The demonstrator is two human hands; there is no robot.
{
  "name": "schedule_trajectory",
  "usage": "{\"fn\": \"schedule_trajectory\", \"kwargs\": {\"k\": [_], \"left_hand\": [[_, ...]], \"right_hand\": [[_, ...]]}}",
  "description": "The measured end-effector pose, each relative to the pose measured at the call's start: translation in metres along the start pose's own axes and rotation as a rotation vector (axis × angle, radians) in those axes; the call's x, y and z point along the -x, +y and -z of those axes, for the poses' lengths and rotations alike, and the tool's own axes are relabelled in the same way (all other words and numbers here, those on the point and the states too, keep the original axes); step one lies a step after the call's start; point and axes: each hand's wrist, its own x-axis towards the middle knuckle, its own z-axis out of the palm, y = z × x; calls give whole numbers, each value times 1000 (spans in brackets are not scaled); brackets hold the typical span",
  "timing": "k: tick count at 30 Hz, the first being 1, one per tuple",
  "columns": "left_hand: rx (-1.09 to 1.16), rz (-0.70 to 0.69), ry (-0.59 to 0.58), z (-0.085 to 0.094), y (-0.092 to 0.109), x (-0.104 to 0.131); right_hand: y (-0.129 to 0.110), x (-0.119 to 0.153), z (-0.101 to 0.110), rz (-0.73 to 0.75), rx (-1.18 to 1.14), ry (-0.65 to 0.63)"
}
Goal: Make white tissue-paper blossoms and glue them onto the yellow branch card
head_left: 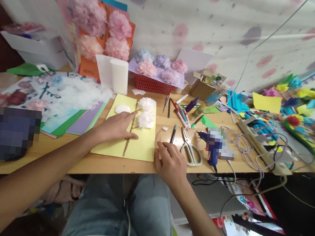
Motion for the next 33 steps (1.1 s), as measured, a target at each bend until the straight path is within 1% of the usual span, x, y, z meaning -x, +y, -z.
{"fn": "schedule_trajectory", "kwargs": {"k": [3,5,7,9,11,12,14,15,16,17,19,20,23,25,27,29,33], "left_hand": [[19,-76,-64,2,-14,4],[17,-136,-94,8,-19,11],[-20,-161,-60,14,-15,25],[-75,-143,51,15,2,47],[-114,-121,156,6,29,71],[-130,-123,196,-3,43,82],[-137,-137,203,-24,65,100],[-132,-139,206,-33,70,106],[-125,-138,213,-41,72,110],[-112,-153,211,-47,70,112],[-65,-213,178,-48,57,113],[-33,-236,157,-45,47,113],[46,-234,109,-30,22,110],[58,-229,99,-23,12,107],[43,-214,115,-22,10,103],[22,-188,136,-22,12,101],[-15,-184,143,-24,12,101]], "right_hand": [[2,1,1,-4,-17,-21],[4,3,0,-17,-26,-31],[6,5,-2,-41,-37,-28],[7,6,-3,-62,-46,-35],[7,4,-3,-84,-38,-54],[8,3,-3,-96,-25,-67],[9,-1,-3,-116,6,-91],[11,-3,-3,-125,20,-100],[12,-5,-3,-132,33,-107],[15,-7,-3,-137,44,-110],[20,-10,-4,-143,65,-110],[23,-11,-5,-143,77,-114],[33,-13,-7,-159,87,-121],[38,-14,-10,-195,58,-112],[42,-15,-12,-228,16,-88],[43,-16,-12,-243,-10,-66],[36,-15,-6,-231,24,-60]]}}
